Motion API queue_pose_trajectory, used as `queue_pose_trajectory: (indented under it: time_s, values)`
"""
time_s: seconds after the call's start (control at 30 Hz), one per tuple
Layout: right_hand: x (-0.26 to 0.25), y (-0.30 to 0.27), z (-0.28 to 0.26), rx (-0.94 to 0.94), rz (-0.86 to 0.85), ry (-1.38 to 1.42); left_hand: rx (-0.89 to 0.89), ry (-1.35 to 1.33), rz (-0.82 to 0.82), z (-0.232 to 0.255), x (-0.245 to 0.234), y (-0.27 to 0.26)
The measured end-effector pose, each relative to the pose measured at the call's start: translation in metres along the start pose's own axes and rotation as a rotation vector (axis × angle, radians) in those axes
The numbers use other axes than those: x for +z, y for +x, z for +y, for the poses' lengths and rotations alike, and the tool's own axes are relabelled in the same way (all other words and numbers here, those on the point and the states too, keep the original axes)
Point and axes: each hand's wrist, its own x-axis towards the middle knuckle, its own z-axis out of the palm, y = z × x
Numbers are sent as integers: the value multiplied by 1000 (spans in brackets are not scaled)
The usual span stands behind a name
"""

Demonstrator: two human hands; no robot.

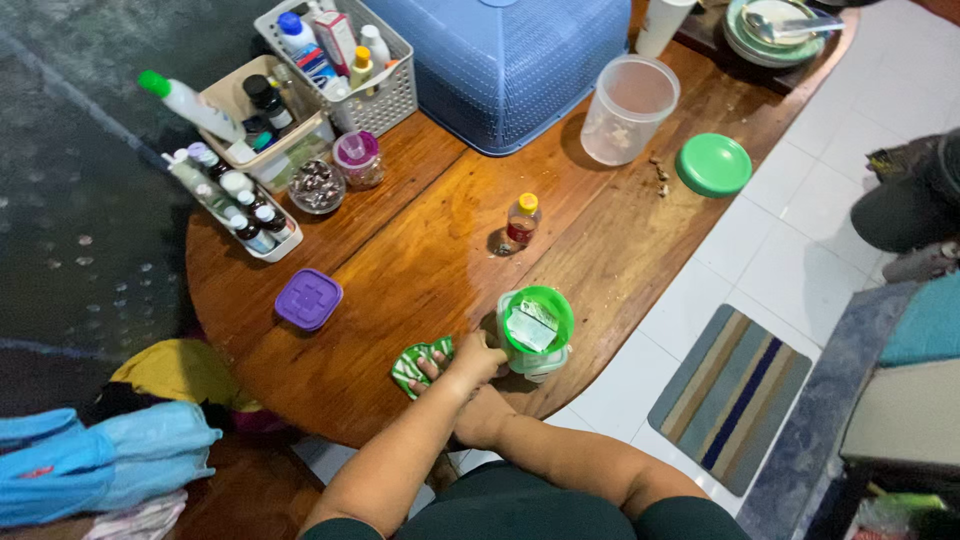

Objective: The person wipes a dining table with a cloth, gathers debris into a container, and moves various objects such as a cutting board and plates aside.

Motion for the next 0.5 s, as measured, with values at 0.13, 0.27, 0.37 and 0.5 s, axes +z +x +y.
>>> queue_pose_trajectory:
  time_s: [0.13,0.27,0.37,0.5]
  values:
    - [4,-7,5,73,-188,262,66,-114,-1,2,-13,5]
    - [5,-5,16,228,-369,276,59,-210,15,12,-40,9]
    - [-5,3,29,281,-418,175,127,-240,70,18,-69,17]
    - [-21,8,57,265,-234,-11,114,-193,206,33,-116,17]
